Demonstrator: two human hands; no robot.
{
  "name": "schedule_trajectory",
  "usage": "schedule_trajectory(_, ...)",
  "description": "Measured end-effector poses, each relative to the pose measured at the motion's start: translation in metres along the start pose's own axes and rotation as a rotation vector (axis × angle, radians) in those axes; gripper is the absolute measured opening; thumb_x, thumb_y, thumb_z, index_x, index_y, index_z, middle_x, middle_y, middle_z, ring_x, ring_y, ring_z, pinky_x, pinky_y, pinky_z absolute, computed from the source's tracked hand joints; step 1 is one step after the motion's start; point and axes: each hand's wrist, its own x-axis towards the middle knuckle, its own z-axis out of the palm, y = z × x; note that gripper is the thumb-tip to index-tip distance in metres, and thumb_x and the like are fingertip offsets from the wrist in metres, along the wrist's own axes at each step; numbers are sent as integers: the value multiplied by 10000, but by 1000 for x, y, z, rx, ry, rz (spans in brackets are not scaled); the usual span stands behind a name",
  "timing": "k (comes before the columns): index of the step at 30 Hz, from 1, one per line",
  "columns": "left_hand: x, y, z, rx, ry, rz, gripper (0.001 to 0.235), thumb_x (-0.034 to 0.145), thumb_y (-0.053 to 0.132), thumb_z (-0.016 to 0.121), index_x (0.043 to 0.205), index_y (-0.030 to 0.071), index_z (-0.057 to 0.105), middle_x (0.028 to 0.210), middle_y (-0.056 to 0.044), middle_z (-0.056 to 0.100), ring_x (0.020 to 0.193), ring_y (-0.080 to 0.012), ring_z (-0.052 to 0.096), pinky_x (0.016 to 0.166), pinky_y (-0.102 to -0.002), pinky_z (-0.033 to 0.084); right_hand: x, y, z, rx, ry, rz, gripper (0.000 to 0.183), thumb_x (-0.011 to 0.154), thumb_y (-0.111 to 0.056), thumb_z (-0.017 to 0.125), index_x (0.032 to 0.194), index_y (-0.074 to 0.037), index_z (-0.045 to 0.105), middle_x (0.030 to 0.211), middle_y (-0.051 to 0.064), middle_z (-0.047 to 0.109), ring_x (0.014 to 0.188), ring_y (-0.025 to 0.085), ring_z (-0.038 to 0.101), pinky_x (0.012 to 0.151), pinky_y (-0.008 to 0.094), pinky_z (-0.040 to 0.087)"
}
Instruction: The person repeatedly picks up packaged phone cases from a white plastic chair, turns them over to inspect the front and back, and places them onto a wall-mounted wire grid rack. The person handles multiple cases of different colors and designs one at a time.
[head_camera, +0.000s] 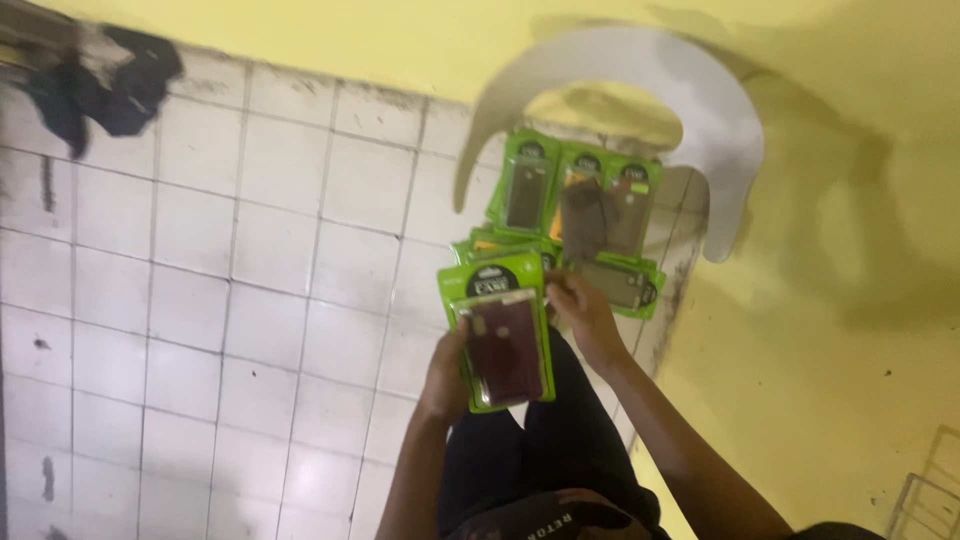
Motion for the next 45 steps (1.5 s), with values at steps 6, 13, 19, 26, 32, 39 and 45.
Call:
schedule_trajectory(6, -96, 26, -29, 56, -78, 200, 560, 1060, 422, 419, 1324, -39, 594, 1194, -155, 708, 1086, -241, 683, 963, -395, 554, -70, -97, 89, -138, -15, 44, 255, 975, -210, 682, 1132, -22, 752, 802, 76, 678, 622, 182, 569, 544, 333, 447)
schedule_trajectory(13, -239, 48, -107, 394, 124, 624, 376, 1026, 267, 576, 1278, -3, 646, 1101, -111, 747, 1021, -153, 683, 901, -315, 539, -150, -122, 225, -346, -205, -506, 94, 948, -106, 731, 952, -17, 762, 850, 41, 706, 756, 102, 623, 679, 258, 506)
schedule_trajectory(19, -347, 67, -161, 410, 401, 848, 283, 943, 147, 710, 1176, -7, 663, 963, -85, 763, 838, -129, 722, 761, -287, 580, -195, -131, 337, -282, -482, -694, 79, 962, -39, 682, 1003, -11, 744, 911, 40, 689, 815, 82, 622, 693, 241, 509)
schedule_trajectory(26, -382, 105, -200, 216, 421, 1024, 229, 934, 100, 714, 1143, 5, 708, 965, -48, 755, 863, -106, 696, 770, -269, 572, -196, -147, 415, -274, -583, -783, 46, 1005, -19, 649, 1031, -4, 684, 958, 49, 648, 889, 97, 643, 781, 254, 556)
schedule_trajectory(32, -360, 173, -243, 205, 555, 1189, 141, 965, 27, 701, 1084, -43, 730, 952, -60, 680, 823, -130, 676, 730, -292, 571, -135, -156, 460, -268, -694, -576, 170, 973, -110, 655, 1111, -15, 683, 966, 61, 693, 870, 130, 655, 801, 301, 557)
schedule_trajectory(39, -312, 302, -278, 33, 635, 1111, 180, 974, 96, 670, 1104, -23, 705, 869, -30, 731, 768, -110, 642, 707, -265, 535, -23, -175, 519, -711, -748, -465, 217, 926, -158, 706, 1088, -15, 722, 997, 111, 798, 937, 204, 746, 932, 365, 570)
schedule_trajectory(45, -257, 443, -291, 89, 622, 1109, 220, 998, 100, 654, 1172, -33, 676, 908, -55, 711, 792, -127, 631, 726, -288, 528, 75, -229, 560, -507, -712, -373, 291, 897, -170, 714, 1136, -5, 694, 980, 108, 795, 876, 162, 750, 841, 346, 611)
